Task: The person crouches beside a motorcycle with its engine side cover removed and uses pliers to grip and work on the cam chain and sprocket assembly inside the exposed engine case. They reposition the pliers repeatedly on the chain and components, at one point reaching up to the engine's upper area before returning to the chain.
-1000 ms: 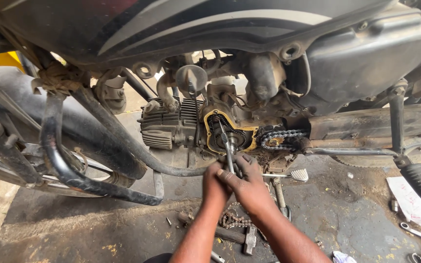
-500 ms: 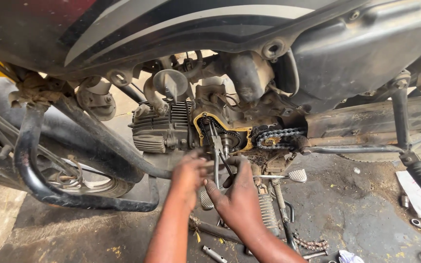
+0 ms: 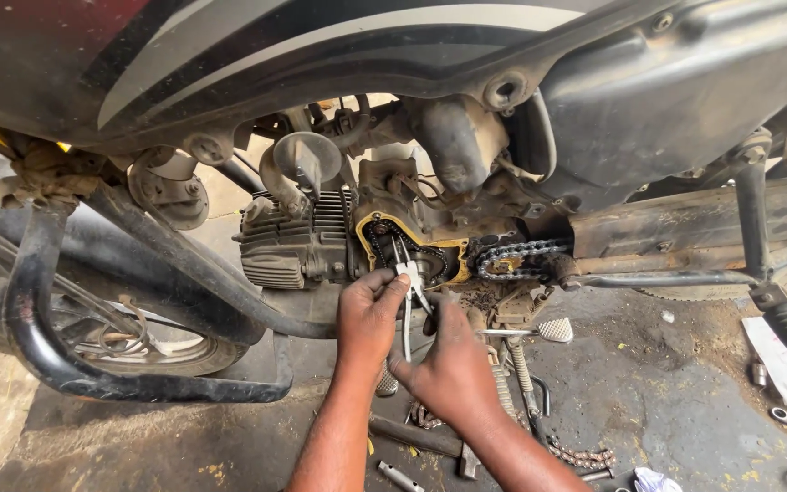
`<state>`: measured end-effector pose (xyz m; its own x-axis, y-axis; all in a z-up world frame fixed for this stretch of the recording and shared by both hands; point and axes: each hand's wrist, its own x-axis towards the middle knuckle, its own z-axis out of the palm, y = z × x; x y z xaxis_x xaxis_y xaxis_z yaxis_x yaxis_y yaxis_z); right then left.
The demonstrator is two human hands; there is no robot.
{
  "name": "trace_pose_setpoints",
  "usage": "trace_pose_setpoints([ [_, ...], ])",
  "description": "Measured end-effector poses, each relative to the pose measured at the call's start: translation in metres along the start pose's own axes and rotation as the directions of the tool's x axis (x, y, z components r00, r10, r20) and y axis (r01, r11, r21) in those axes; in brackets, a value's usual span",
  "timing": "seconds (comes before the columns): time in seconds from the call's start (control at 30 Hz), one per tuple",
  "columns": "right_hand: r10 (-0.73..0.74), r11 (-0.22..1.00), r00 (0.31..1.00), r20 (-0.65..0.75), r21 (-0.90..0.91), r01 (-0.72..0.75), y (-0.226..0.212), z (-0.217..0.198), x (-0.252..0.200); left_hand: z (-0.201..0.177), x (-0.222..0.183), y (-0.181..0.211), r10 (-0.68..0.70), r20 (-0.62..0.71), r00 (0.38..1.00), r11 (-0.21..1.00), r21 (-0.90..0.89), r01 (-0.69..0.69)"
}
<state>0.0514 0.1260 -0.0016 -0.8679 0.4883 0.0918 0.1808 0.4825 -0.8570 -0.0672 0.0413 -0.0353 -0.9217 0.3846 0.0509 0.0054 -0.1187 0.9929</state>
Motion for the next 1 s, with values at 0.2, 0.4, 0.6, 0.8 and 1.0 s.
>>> trace_pose_setpoints([
  [0.2, 0.058, 0.994, 0.995, 0.085, 0.084, -0.065, 0.008, -0.007, 0.008, 0.005, -0.003, 0.006, 0.042, -0.025, 0.999, 0.996, 0.083, -0.04],
  [0.4, 0.139, 0.924, 0.949, 0.283, 0.307, -0.227, 0.052, 0.0, 0.023, 0.013, -0.011, 0.017, -0.088, -0.063, 0.994, 0.978, 0.183, 0.098],
  [0.6, 0.007, 0.483, 0.811, 0.586, 0.708, -0.515, 0.043, -0.03, 0.022, 0.017, -0.012, 0.015, -0.04, -0.035, 0.999, 0.994, -0.102, 0.036],
  [0.8, -0.081, 0.32, 0.731, 0.677, 0.712, -0.625, 0.043, -0.026, 0.014, 0.018, -0.012, 0.019, -0.153, -0.015, 0.988, 0.962, -0.232, 0.145],
  [1.0, 0.015, 0.479, 0.771, 0.637, 0.672, -0.565, 0.015, -0.036, 0.011, 0.015, -0.009, 0.015, -0.073, -0.001, 0.997, 0.953, -0.294, 0.07],
])
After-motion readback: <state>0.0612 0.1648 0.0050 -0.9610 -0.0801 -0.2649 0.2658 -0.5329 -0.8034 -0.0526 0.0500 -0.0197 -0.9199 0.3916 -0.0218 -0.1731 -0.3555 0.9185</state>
